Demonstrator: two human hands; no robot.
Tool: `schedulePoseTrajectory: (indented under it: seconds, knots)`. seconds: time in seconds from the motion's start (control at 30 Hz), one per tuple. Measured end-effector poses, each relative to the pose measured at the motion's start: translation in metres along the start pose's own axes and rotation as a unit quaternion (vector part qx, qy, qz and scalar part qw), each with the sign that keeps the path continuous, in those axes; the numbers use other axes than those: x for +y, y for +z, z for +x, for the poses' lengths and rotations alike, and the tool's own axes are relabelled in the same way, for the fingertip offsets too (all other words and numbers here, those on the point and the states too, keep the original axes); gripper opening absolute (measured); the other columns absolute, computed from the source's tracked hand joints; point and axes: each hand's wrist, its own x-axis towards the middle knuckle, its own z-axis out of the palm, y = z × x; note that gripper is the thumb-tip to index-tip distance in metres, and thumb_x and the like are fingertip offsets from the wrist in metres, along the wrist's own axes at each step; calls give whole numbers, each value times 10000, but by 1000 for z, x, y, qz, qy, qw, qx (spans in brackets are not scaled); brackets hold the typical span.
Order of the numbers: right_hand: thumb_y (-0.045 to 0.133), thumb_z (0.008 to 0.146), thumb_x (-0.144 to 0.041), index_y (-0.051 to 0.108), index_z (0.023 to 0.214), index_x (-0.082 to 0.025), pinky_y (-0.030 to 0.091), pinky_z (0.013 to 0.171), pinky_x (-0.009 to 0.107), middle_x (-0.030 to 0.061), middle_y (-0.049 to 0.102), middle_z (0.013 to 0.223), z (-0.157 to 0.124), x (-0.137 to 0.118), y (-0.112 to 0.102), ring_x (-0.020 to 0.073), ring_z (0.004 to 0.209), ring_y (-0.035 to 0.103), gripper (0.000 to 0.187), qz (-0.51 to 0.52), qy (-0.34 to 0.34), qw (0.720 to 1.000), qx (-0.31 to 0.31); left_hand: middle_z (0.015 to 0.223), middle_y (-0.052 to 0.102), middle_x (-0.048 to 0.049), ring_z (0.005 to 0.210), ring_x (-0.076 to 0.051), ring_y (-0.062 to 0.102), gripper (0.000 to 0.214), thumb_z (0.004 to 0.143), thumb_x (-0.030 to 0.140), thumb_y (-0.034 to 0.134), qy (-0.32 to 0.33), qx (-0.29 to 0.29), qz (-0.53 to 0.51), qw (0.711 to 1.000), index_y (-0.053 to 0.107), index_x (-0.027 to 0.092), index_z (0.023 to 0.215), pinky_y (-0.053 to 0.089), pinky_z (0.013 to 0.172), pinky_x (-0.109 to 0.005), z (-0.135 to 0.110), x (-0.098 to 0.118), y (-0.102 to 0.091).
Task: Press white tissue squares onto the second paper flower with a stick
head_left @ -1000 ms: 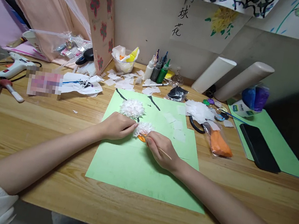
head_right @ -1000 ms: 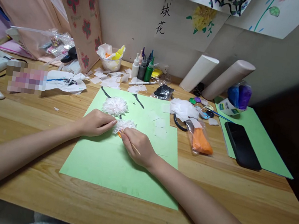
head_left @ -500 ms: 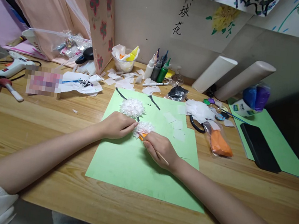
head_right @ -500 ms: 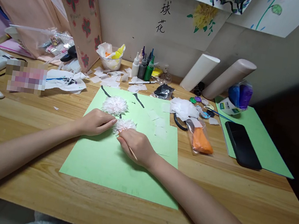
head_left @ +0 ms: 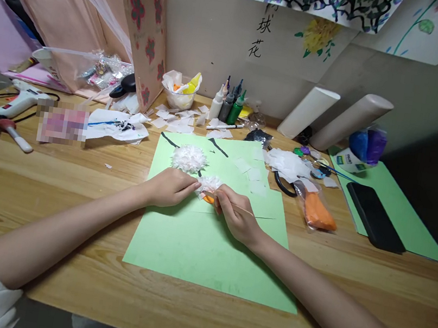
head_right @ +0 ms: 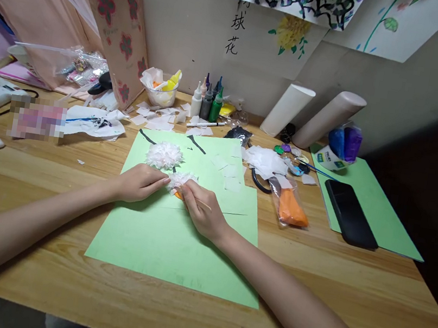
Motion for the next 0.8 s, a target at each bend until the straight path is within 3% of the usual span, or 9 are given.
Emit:
schedulePoseTrajectory:
  seconds: [0.2,0.33,0.4,0.5,0.6,0.67,0.8]
  knots:
    - [256,960,-299,426,618,-206,357,542,253,-17,473,565,-1,11,-19,111,503,446,394,-29,-102,988,115,524,476,10,479,-106,392,405,943,307,252,27,-12,-24,999,412,170,596,288,525,-233,-2,3,-1]
    - [422,889,-260,502,779,-207,407,620,266,18,612,721,17,28,-44,147,634,560,147,-207,-59,961,172,495,438,23,453,-97,364,399,941,287,257,40,16,-31,999,374,172,577,279,504,-229,-2,2,0]
    - [539,810,-265,482,832,-203,423,642,276,36,631,791,24,37,-51,180,715,593,87,-273,-52,945,171,490,432,28,444,-93,364,382,933,269,273,50,29,-29,998,368,174,576,275,494,-228,-3,2,1]
    - [607,738,-247,469,884,-193,433,647,290,60,640,849,26,45,-54,219,775,607,208,-323,-12,936,140,481,435,46,432,-88,385,279,895,243,335,74,43,-37,996,417,180,636,279,479,-222,-6,3,0]
    - [570,738,-195,478,883,-185,424,618,295,74,642,829,24,47,-51,232,744,605,172,-352,31,924,145,461,446,73,424,-94,418,102,824,268,434,96,58,-37,993,498,188,830,295,472,-218,-9,6,1]
    - [523,751,-155,484,858,-183,417,607,291,77,641,804,23,46,-51,225,715,603,117,-358,35,920,156,454,453,81,420,-102,429,171,779,287,477,105,62,-21,992,509,193,919,300,469,-224,-10,8,1]
    - [478,764,-129,480,797,-188,412,601,280,63,629,744,25,47,-53,202,670,597,68,-343,24,923,174,446,453,83,413,-106,438,183,762,293,482,113,66,-6,991,518,199,916,306,461,-230,-9,8,1]
